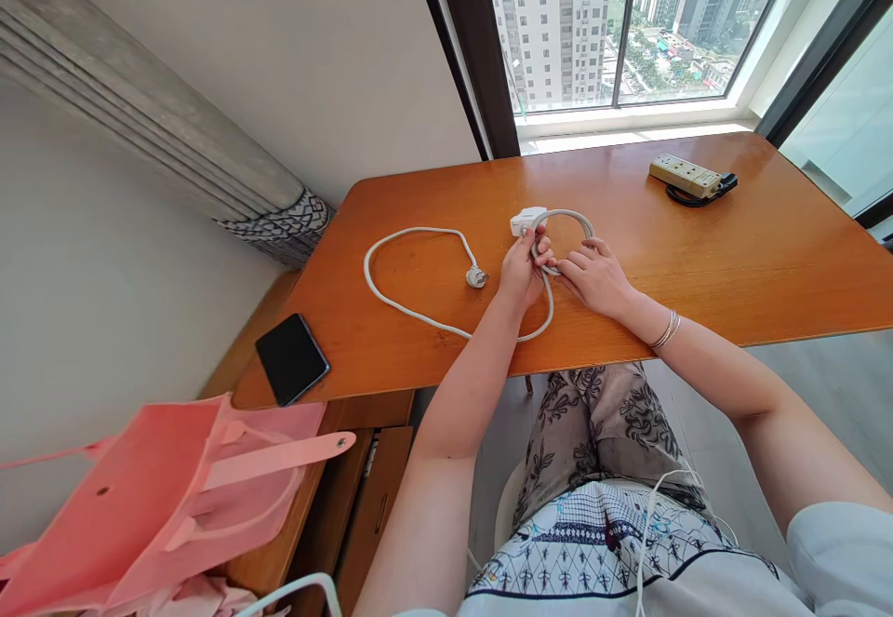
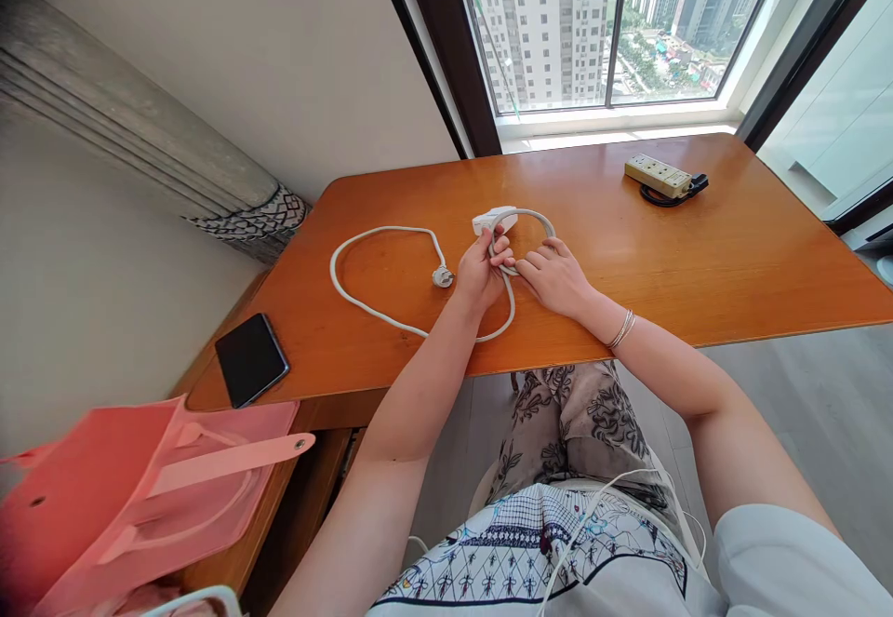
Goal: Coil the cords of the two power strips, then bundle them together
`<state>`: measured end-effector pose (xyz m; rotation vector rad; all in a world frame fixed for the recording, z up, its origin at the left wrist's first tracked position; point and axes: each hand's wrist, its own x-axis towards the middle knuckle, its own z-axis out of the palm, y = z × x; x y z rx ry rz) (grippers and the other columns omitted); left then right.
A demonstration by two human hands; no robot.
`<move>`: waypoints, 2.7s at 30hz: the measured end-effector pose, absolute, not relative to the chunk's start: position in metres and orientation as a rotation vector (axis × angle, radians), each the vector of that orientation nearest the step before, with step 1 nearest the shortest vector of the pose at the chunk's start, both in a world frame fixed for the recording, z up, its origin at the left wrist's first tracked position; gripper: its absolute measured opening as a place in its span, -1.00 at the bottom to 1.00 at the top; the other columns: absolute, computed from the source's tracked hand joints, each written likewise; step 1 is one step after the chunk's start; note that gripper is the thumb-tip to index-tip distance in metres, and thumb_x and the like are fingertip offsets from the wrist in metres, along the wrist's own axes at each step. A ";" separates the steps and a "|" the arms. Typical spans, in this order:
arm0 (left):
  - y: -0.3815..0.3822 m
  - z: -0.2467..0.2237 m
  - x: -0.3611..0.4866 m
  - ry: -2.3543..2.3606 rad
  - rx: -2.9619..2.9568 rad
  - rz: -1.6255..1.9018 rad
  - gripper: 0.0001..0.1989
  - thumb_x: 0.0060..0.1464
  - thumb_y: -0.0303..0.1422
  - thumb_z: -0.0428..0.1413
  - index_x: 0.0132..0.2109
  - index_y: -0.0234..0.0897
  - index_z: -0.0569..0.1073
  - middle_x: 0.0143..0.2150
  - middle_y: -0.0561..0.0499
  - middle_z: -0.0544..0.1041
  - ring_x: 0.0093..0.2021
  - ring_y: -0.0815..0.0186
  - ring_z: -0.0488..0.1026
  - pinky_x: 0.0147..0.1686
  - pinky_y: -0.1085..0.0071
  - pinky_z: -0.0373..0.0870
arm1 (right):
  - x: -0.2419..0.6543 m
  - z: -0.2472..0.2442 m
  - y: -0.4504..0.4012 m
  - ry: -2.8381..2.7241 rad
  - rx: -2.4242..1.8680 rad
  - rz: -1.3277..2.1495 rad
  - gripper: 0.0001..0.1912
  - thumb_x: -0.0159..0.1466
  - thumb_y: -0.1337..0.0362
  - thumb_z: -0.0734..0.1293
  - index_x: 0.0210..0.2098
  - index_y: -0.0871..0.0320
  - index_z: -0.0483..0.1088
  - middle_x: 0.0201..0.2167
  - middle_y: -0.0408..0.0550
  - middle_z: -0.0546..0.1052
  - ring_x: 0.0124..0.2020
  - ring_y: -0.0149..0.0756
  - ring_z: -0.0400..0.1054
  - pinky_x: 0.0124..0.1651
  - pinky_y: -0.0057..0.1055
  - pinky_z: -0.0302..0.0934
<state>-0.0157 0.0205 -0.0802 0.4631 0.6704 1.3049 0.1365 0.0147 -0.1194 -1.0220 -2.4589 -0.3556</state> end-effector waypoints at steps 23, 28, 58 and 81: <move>0.021 -0.060 -0.036 0.566 0.392 1.598 -0.61 0.48 -0.27 -0.19 -0.35 -0.24 0.31 -0.65 0.22 0.02 -0.72 0.55 -0.05 -0.64 0.67 0.16 | 0.126 -0.117 0.002 -1.758 -1.067 0.981 -0.65 0.30 -0.06 0.36 -0.17 0.09 0.34 -0.55 -0.28 0.26 -0.51 -0.41 0.13 -0.39 -0.43 0.14; 0.023 -0.062 -0.038 0.476 0.378 1.648 -0.64 0.45 -0.26 -0.11 -0.35 -0.22 0.31 -0.65 0.21 0.05 -0.71 0.52 -0.03 -0.63 0.63 0.19 | 0.124 -0.107 -0.002 -1.811 -0.872 2.018 -0.59 0.26 -0.03 0.41 -0.10 0.17 0.41 -0.69 -0.34 0.32 -0.69 -0.50 0.17 -0.63 -0.56 0.05; 0.007 -0.062 -0.017 0.561 0.514 1.297 -0.57 0.48 -0.27 -0.20 -0.36 -0.29 0.33 -0.69 0.24 0.01 -0.76 0.57 -0.07 -0.70 0.64 0.02 | 0.149 -0.087 0.047 0.001 -0.670 1.787 -0.81 0.44 0.30 0.22 0.00 0.25 0.30 -0.48 -0.15 0.45 -0.52 -0.44 0.41 -0.45 -0.59 0.46; 0.010 -0.076 -0.026 0.685 0.870 1.124 -0.69 0.30 -0.17 0.15 -0.33 -0.26 0.34 -0.67 0.27 0.09 -0.74 0.57 -0.02 -0.69 0.60 0.01 | 0.172 -0.100 0.042 -1.454 -0.904 0.918 -0.40 0.13 -0.17 0.49 0.02 0.04 0.48 -0.37 -0.15 0.47 -0.52 -0.46 0.15 -0.50 -0.44 0.14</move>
